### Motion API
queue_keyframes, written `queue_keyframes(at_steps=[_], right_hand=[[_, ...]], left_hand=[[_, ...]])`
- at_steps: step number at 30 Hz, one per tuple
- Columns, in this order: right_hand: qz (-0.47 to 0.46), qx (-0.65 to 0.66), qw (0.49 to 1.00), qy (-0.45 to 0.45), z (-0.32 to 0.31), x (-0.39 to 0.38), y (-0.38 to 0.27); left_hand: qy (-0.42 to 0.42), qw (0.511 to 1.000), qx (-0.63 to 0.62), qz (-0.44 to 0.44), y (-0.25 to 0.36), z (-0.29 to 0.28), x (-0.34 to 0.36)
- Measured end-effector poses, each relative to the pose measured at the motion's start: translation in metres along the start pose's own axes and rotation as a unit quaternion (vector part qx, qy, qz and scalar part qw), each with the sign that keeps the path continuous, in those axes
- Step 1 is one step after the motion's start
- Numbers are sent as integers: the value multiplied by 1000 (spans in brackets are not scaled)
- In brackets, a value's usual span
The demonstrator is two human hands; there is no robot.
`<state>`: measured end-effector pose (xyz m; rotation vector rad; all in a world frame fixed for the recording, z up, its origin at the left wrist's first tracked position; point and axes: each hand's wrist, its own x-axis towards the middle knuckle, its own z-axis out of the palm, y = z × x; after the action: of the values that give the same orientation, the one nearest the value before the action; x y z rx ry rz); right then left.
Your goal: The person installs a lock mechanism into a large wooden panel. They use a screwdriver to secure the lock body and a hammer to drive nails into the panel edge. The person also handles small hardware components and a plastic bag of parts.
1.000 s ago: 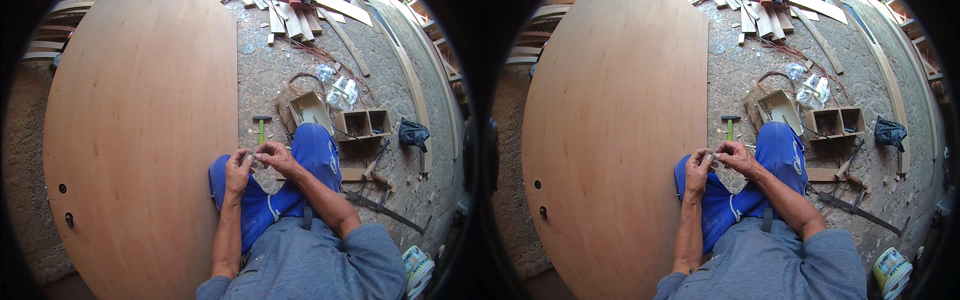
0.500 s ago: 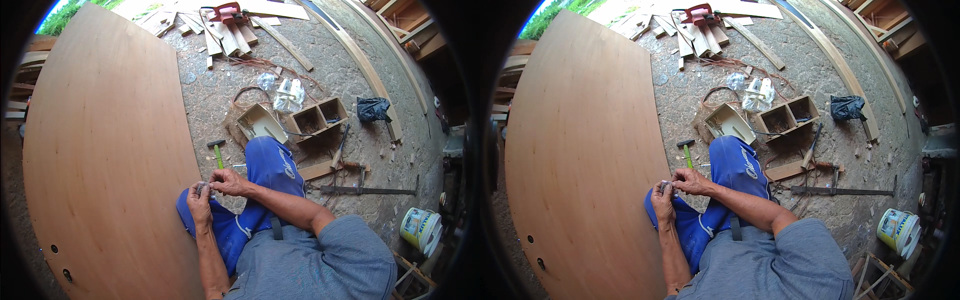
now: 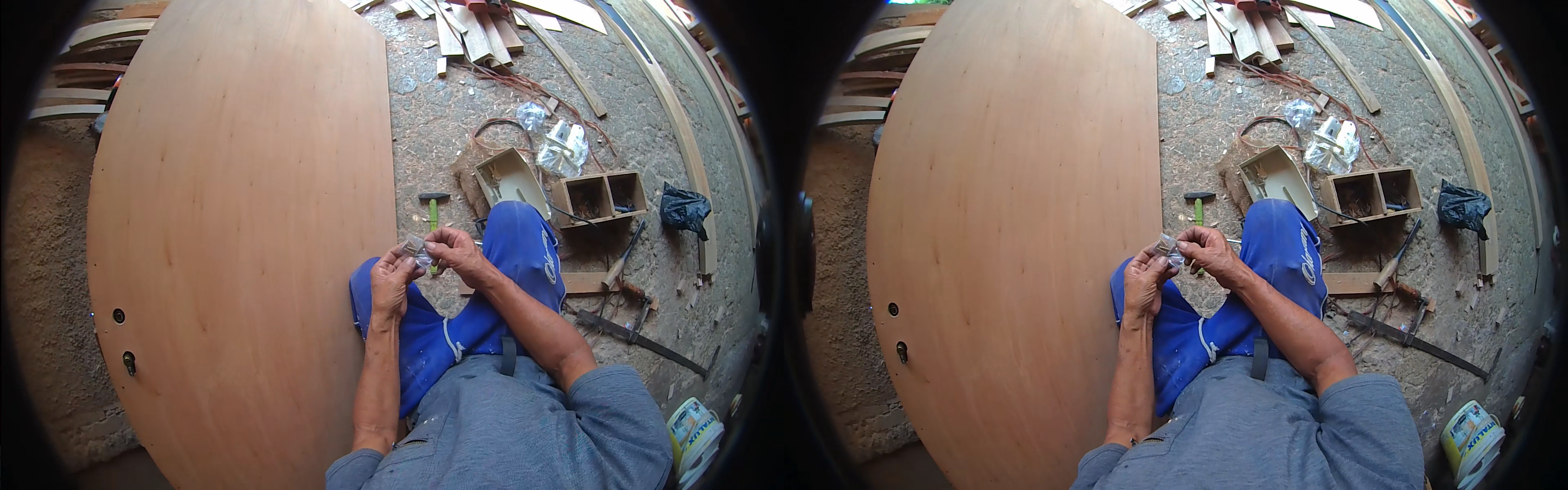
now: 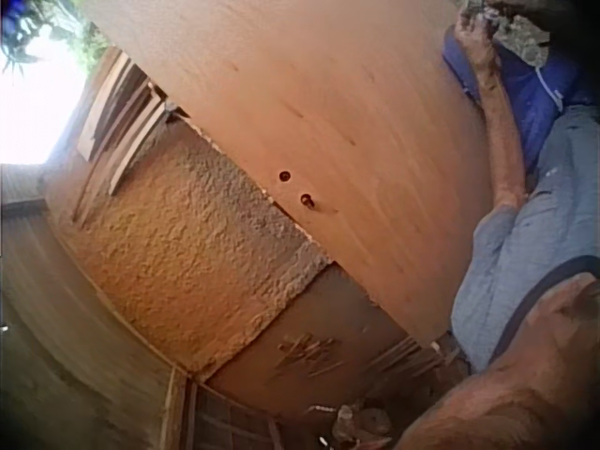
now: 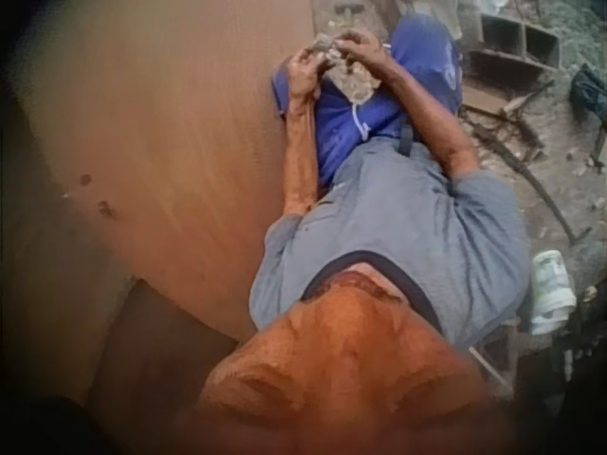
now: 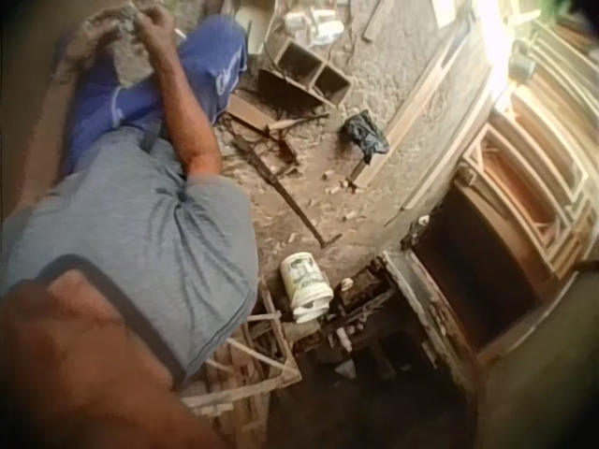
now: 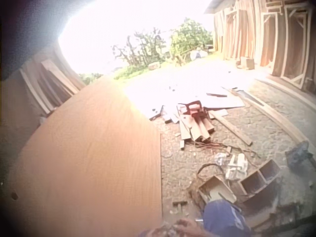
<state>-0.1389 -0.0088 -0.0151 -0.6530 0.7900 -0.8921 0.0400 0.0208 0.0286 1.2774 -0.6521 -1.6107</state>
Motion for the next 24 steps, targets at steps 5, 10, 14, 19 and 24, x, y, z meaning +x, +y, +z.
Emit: queue_keyframes(at_steps=[5,10,14,19,24], right_hand=[[21,-23,999,-7,-1,-1,-2],[7,-36,999,-10,-2,-1,0],[4,-55,998,-15,0,-1,-3],[12,-30,999,-8,4,-3,-7],[41,-74,996,-10,0,-3,-7]], left_hand=[[-2,1000,5,-4,0,-1,-2],[16,1000,9,4,-4,0,-1],[25,1000,7,10,-6,-2,-1],[63,998,2,29,-8,-1,-2],[68,997,-3,36,2,10,-7]])
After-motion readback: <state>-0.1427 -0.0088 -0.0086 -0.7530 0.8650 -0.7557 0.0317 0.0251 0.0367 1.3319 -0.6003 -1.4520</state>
